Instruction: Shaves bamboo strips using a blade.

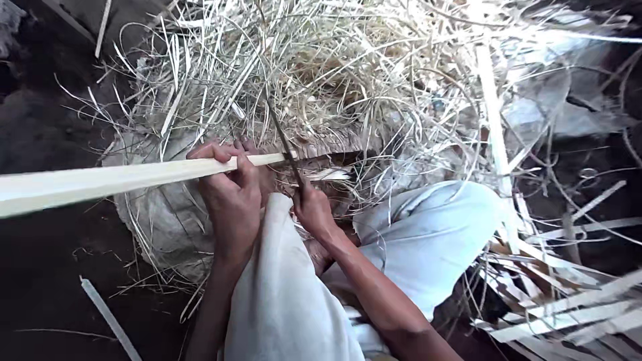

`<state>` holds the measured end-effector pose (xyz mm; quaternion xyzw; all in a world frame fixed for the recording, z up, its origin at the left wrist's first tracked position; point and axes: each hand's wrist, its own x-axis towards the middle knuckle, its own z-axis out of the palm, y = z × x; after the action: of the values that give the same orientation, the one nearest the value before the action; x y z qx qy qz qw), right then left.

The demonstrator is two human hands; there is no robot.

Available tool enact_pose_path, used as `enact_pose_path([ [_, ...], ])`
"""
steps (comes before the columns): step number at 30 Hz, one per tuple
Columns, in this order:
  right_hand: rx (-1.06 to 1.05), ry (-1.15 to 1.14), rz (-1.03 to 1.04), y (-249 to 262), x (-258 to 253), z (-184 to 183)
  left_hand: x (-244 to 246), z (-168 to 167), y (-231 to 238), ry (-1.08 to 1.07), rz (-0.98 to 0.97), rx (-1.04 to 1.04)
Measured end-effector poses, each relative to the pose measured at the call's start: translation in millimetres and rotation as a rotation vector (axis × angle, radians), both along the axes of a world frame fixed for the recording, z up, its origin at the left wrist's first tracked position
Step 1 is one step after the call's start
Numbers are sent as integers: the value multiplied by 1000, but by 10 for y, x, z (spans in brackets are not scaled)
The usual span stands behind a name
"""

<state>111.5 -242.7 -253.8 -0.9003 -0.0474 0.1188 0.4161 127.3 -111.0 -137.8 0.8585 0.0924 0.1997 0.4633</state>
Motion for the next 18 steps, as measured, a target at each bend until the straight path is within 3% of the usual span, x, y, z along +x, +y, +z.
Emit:
enact_pose_path([
  [4,-2,128,-29,20,-7,179,-28,-3,10,3,-29,25],
  [6,32,-14,-24,51,-44,342,55,-11,-31,-65,-66,43],
  [8,49,-152,-7,48,-78,241,100,-53,-68,-148,-56,69],
  [11,-22,95,-23,-46,43,-48,-12,13,-49,-46,-82,118],
  [13,-35,164,-44,-19,125,1,27,2,-41,-51,-56,100],
  [16,4,-38,-20,30,29,243,89,5,-80,-68,-41,98],
  [18,10,-88,-7,35,-63,118,114,-60,-82,-165,-22,91],
])
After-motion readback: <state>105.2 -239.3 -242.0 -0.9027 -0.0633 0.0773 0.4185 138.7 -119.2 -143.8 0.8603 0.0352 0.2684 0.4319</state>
